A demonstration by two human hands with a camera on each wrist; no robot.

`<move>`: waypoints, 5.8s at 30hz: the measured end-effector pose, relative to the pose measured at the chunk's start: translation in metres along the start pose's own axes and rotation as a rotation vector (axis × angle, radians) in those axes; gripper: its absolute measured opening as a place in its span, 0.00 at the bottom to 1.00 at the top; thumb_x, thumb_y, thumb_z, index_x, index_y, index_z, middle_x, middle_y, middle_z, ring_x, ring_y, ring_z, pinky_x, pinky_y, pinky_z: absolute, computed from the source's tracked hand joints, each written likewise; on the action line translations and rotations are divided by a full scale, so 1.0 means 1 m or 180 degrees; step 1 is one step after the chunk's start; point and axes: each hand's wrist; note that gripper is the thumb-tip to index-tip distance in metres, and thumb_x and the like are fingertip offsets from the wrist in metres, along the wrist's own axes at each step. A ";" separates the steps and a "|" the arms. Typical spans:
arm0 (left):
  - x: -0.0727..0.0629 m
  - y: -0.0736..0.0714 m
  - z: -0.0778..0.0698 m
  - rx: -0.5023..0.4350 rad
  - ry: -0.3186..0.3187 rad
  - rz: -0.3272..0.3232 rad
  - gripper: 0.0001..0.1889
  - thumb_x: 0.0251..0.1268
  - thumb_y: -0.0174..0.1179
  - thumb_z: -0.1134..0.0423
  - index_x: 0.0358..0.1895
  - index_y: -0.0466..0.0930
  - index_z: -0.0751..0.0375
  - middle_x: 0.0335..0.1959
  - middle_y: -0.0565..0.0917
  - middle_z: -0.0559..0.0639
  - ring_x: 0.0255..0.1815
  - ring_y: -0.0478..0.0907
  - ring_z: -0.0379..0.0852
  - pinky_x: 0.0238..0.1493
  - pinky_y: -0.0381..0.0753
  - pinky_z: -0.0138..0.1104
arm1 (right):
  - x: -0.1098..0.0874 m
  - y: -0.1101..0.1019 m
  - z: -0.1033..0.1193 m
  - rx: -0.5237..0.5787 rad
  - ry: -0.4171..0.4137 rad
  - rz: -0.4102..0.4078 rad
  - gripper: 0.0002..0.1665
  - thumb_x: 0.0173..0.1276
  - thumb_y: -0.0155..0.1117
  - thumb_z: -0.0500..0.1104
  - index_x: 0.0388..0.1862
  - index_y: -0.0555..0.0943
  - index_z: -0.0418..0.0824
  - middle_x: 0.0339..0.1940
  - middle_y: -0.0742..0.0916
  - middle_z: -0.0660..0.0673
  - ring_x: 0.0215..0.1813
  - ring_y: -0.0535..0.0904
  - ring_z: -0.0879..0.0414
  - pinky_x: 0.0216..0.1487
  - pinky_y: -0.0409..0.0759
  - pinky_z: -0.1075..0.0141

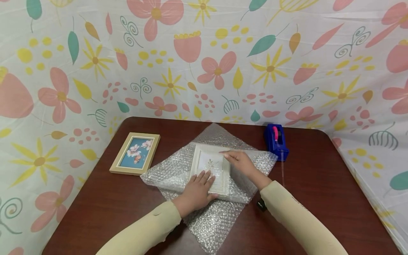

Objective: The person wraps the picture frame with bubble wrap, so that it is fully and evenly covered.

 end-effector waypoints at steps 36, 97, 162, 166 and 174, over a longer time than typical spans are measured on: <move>0.001 0.001 -0.001 0.0112 -0.0096 0.0011 0.38 0.77 0.45 0.34 0.82 0.58 0.48 0.84 0.60 0.51 0.85 0.56 0.50 0.84 0.60 0.46 | -0.016 0.029 -0.008 -0.0839 -0.0030 0.0187 0.20 0.78 0.57 0.41 0.63 0.83 0.38 0.69 0.81 0.32 0.72 0.76 0.33 0.74 0.69 0.35; -0.019 -0.008 -0.008 0.0349 0.0354 -0.0590 0.26 0.71 0.63 0.48 0.65 0.80 0.59 0.66 0.82 0.56 0.68 0.80 0.51 0.66 0.82 0.41 | -0.024 0.030 0.001 -0.1730 -0.0217 0.0772 0.28 0.74 0.48 0.40 0.70 0.76 0.35 0.75 0.78 0.40 0.80 0.69 0.40 0.81 0.65 0.47; 0.012 -0.002 0.018 -0.0053 0.0660 -0.0469 0.47 0.60 0.64 0.32 0.73 0.71 0.63 0.77 0.70 0.60 0.78 0.69 0.58 0.76 0.73 0.49 | -0.153 0.017 0.015 0.3352 0.1315 0.0913 0.37 0.85 0.41 0.45 0.79 0.49 0.21 0.67 0.84 0.47 0.62 0.84 0.63 0.67 0.81 0.70; 0.011 -0.003 0.019 -0.0045 0.0672 -0.0456 0.47 0.60 0.63 0.32 0.74 0.70 0.63 0.77 0.70 0.60 0.78 0.69 0.58 0.76 0.73 0.49 | -0.168 0.020 0.006 0.3860 0.1643 0.1114 0.41 0.85 0.39 0.44 0.81 0.36 0.24 0.78 0.72 0.36 0.67 0.80 0.62 0.70 0.78 0.68; 0.012 -0.005 0.019 -0.0031 0.0734 -0.0468 0.47 0.61 0.62 0.32 0.74 0.70 0.63 0.77 0.70 0.60 0.78 0.69 0.58 0.75 0.73 0.49 | -0.177 0.019 -0.002 0.4674 0.2082 0.0689 0.39 0.85 0.29 0.42 0.81 0.24 0.31 0.85 0.48 0.36 0.63 0.81 0.62 0.81 0.67 0.61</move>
Point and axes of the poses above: each hand's wrist, its own x-axis towards the middle knuckle, its own y-axis out of the palm, z = x × y
